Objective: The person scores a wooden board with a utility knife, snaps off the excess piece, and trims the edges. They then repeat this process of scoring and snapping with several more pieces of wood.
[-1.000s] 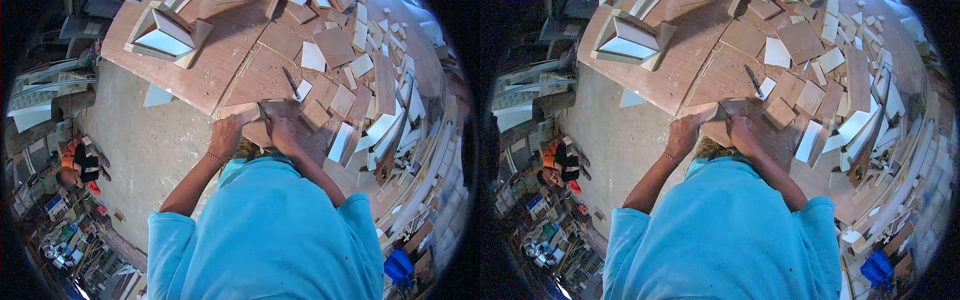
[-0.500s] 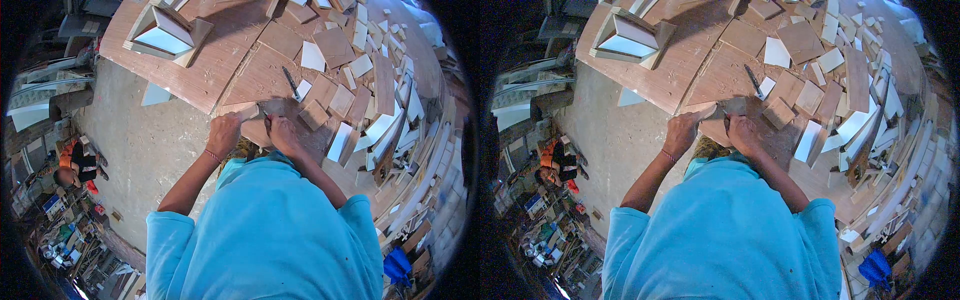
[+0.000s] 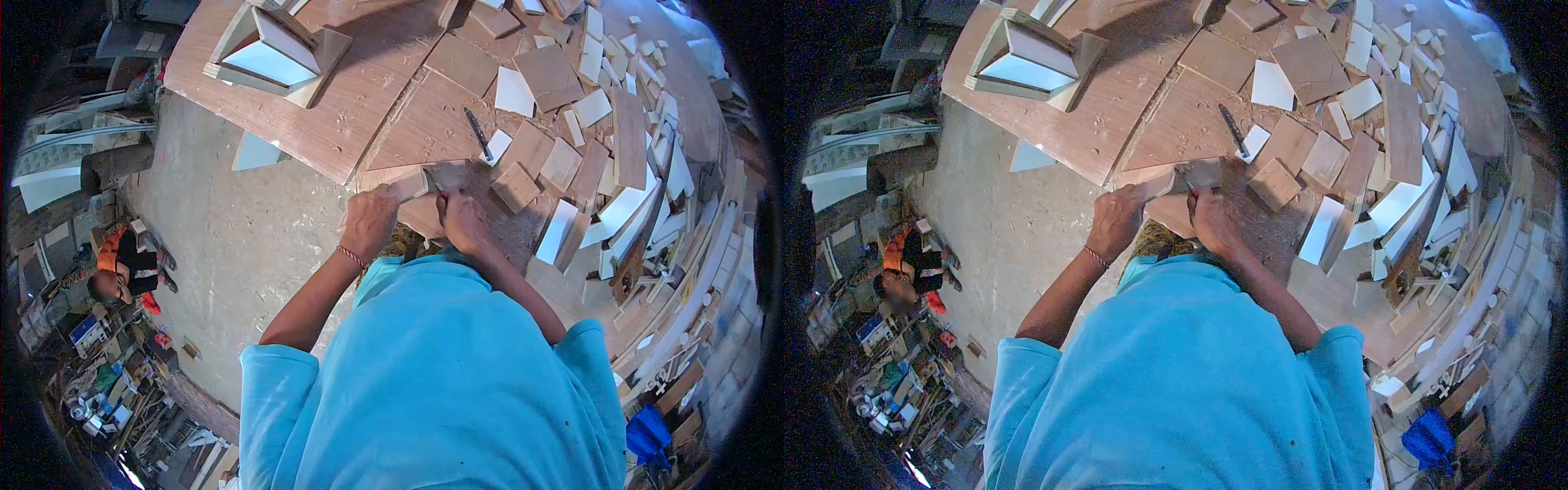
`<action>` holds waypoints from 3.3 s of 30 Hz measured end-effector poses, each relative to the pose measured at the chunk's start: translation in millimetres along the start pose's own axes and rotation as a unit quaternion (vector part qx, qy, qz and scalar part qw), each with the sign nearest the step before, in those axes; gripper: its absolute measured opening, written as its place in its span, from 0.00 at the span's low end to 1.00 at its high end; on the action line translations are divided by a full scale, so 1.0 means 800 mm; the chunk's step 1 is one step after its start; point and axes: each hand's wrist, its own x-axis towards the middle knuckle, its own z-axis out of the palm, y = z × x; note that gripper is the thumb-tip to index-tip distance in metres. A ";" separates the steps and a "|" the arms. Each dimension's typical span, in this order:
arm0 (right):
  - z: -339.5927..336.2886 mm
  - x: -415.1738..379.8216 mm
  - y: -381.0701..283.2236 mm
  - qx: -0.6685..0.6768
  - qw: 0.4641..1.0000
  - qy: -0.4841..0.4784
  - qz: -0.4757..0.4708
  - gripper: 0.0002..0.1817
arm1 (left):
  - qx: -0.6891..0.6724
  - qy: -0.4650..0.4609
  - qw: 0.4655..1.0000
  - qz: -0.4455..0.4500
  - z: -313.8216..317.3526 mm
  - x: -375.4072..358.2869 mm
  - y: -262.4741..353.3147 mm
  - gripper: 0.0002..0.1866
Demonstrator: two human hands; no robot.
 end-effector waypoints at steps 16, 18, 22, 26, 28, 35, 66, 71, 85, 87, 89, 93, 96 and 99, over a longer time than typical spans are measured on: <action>0.002 0.005 0.000 -0.032 0.999 0.010 -0.010 0.17 | -0.004 -0.006 1.000 0.017 -0.007 0.005 -0.002 0.03; 0.000 0.006 -0.008 -0.023 1.000 0.016 -0.008 0.17 | 0.001 -0.023 1.000 0.004 -0.010 0.006 -0.002 0.03; -0.003 0.006 -0.013 0.008 1.000 -0.002 0.018 0.16 | 0.012 -0.023 1.000 0.007 -0.007 0.006 -0.005 0.03; 0.035 0.016 0.012 0.042 0.998 -0.002 0.036 0.14 | -0.010 -0.010 1.000 0.003 -0.006 0.010 -0.008 0.04; 0.030 0.010 0.011 0.049 0.998 0.012 0.031 0.14 | -0.009 -0.012 1.000 0.000 -0.013 0.017 -0.005 0.06; -0.002 -0.005 -0.014 0.042 0.999 0.022 -0.010 0.14 | -0.015 -0.024 0.999 -0.024 -0.021 0.023 -0.003 0.05; 0.026 0.007 0.001 0.027 0.999 0.034 0.015 0.14 | 0.012 -0.015 1.000 -0.005 -0.013 0.021 -0.009 0.05; 0.015 0.008 -0.007 0.034 0.999 0.015 0.016 0.14 | 0.007 -0.037 0.999 -0.019 -0.018 0.021 -0.006 0.05; 0.005 0.003 -0.015 0.057 0.997 0.034 0.034 0.15 | 0.005 -0.015 1.000 -0.018 -0.017 0.019 -0.006 0.05; 0.004 -0.003 -0.016 0.060 0.997 0.020 0.032 0.17 | 0.006 -0.026 1.000 -0.016 -0.020 0.021 -0.002 0.04; 0.009 0.003 -0.016 0.036 0.998 0.031 0.051 0.15 | 0.001 -0.009 1.000 -0.006 -0.017 0.020 -0.004 0.04; 0.023 0.014 -0.010 0.001 0.997 0.042 0.068 0.15 | 0.001 0.004 1.000 -0.007 -0.011 0.017 -0.005 0.04; 0.032 0.016 0.003 0.000 0.996 0.061 0.062 0.14 | -0.003 -0.008 1.000 -0.011 -0.008 0.010 0.001 0.06; 0.033 0.016 0.024 0.046 0.987 0.123 -0.087 0.17 | 0.005 0.067 0.998 0.005 0.014 -0.011 0.007 0.09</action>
